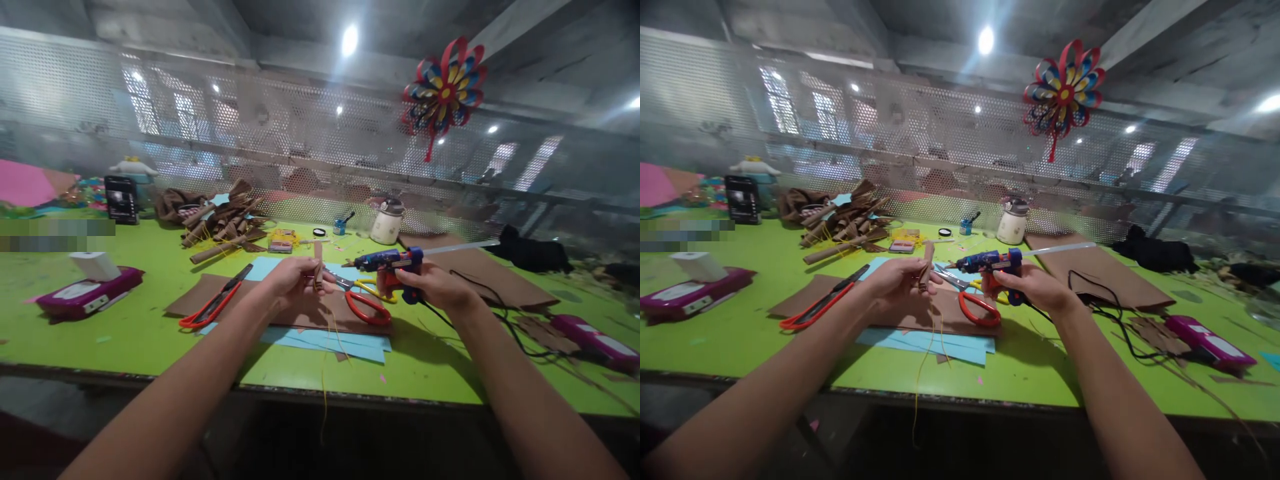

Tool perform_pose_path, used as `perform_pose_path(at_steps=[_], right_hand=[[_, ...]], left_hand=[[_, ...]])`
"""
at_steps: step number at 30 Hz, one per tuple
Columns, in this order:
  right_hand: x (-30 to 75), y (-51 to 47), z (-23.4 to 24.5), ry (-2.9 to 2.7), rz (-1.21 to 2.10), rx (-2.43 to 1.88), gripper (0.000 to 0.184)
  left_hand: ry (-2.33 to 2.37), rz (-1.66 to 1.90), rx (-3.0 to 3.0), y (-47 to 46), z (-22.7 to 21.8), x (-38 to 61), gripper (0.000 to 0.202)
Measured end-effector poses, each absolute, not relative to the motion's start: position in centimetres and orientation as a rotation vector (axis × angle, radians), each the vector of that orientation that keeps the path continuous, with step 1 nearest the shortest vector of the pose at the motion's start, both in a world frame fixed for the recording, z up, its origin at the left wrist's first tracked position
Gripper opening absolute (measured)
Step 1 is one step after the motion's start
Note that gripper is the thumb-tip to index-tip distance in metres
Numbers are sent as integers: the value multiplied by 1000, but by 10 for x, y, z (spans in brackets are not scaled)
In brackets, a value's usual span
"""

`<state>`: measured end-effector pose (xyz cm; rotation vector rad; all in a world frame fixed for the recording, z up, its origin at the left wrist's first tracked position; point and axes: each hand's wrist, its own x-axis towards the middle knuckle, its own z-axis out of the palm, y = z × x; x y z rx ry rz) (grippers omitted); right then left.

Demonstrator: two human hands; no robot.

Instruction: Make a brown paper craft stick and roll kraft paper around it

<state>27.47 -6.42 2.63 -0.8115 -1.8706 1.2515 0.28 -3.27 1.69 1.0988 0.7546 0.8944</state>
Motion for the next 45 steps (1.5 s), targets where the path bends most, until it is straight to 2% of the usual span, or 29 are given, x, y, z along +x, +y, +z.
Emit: perform_pose_path(at_steps=[13,31,45], right_hand=[[259,-68,27,-2154,851,-1088,39],[255,-67,27,-2219,715,-1103,40],[250,-76,35,-2192,697,-1096,32]], left_hand=[[692,798,1150,-33,9,8,14],[669,793,1183,-35,8,10,7],[584,678,1159,-34,8,7,18]])
